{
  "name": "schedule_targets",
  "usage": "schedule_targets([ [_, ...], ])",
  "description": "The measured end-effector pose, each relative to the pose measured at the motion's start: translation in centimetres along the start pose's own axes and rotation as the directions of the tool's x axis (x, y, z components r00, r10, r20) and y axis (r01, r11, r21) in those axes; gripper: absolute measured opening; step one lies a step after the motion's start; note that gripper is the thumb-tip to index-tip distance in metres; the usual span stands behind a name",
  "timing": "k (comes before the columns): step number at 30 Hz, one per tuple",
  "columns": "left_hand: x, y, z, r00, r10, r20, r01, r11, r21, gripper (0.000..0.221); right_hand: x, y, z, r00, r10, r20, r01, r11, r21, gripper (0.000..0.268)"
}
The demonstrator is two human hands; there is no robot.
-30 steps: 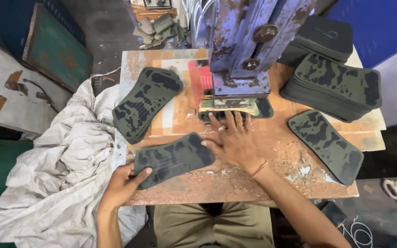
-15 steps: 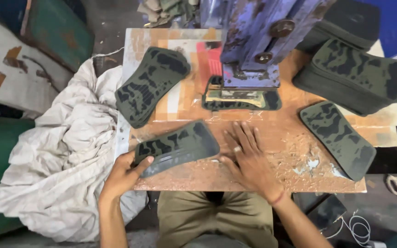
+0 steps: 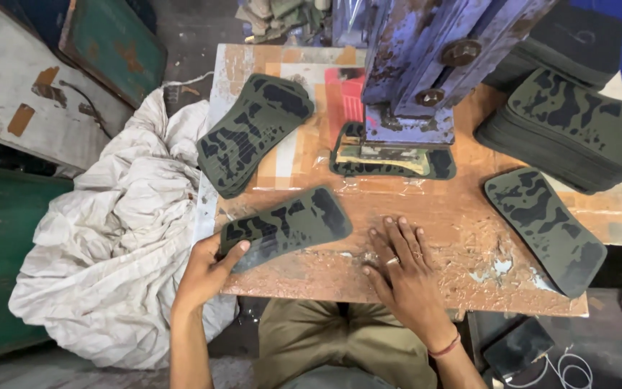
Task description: Using a manual industrial press to process patterned fabric pieces at a workbench.
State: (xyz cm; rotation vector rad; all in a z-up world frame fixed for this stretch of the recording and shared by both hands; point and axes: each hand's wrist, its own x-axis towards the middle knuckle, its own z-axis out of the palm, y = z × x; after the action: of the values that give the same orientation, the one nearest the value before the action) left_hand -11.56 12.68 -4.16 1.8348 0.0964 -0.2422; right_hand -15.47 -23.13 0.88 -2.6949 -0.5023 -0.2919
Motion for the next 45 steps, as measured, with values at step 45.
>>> schedule_targets([
  [45, 16.2, 6.0, 16.2, 0.962, 0.109, 0.251, -0.015, 0.936, -0.352, 0.029, -0.3, 2.6, -0.6, 0.962, 0.123, -0.246, -0.116, 0.992, 0.042, 0.028],
])
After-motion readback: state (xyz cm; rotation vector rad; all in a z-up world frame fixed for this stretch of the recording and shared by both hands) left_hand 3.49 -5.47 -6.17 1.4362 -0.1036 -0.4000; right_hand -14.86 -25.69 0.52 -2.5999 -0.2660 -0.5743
